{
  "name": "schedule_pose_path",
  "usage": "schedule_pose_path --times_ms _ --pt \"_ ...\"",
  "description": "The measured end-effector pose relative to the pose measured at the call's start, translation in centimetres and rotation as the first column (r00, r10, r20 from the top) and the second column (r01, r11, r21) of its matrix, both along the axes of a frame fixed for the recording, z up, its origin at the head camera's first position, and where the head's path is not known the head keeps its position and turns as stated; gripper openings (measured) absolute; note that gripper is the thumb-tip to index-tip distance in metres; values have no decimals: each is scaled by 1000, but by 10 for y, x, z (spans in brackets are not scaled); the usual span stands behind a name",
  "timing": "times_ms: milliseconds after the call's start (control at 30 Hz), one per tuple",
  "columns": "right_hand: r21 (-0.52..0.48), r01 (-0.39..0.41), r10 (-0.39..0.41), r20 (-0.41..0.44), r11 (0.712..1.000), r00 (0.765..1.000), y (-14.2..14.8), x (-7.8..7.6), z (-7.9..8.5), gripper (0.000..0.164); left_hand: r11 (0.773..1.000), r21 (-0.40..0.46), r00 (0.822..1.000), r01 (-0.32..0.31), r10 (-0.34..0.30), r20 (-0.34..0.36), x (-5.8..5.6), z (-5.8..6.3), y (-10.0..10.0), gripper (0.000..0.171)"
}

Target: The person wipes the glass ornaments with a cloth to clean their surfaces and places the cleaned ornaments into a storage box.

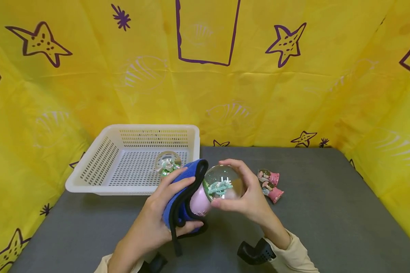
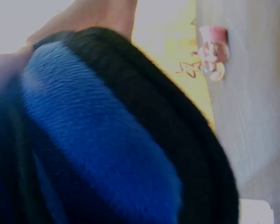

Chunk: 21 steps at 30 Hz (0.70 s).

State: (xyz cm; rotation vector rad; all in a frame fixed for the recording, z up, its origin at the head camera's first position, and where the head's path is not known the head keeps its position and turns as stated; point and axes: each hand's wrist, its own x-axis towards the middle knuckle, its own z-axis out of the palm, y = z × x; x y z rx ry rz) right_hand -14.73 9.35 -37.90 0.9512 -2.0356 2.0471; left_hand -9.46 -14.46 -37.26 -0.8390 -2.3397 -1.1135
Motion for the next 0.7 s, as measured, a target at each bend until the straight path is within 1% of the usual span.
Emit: schedule_pose_path --times_ms 67,100,167,233,300,333,400,433,467,533,600,633,667,700 --pt "10 53 -53 -2 999 999 -1 0 0 71 1000 -7 996 -2 1 -86 -1 0 1 73" --pt "17 80 -80 10 997 997 -2 1 0 69 1000 -9 990 1 -2 -140 -1 0 3 68" --pt "29 124 -125 47 992 991 -3 2 0 66 1000 -19 973 -2 -3 -231 -1 -1 5 56" --pt "31 141 -144 101 989 984 -3 3 0 64 999 -46 952 -15 0 -307 0 -1 7 47" --pt "26 142 -144 152 990 978 -5 3 0 63 996 -76 936 -37 8 -353 2 -2 8 42" --pt "29 146 -149 162 989 976 -5 3 0 63 995 -88 932 -50 15 -361 3 -2 9 41" --pt "40 151 -156 139 988 978 -5 2 -1 64 994 -94 930 -61 23 -366 4 -2 9 40" --pt "41 145 -148 116 989 982 -5 2 -1 65 995 -81 934 -57 25 -357 3 -2 9 41" --pt "42 138 -141 88 990 986 -5 2 -1 67 997 -61 943 -48 25 -332 2 -2 8 42" --pt "26 91 -92 41 995 995 -4 2 0 72 1000 -3 969 -16 14 -248 1 -1 5 44" --pt "-5 19 -19 3 1000 1000 -4 2 0 77 998 69 991 16 -7 -130 -1 1 1 50" --pt "-18 -16 16 -8 1000 1000 -4 2 0 79 994 105 998 23 -17 -55 -1 1 -1 54" --pt "-27 -44 44 -26 999 999 -4 3 0 80 990 141 999 30 -34 27 -1 2 -4 57" --pt "-33 -67 66 -46 997 997 -4 3 0 82 984 176 993 37 -57 107 -1 3 -7 59"
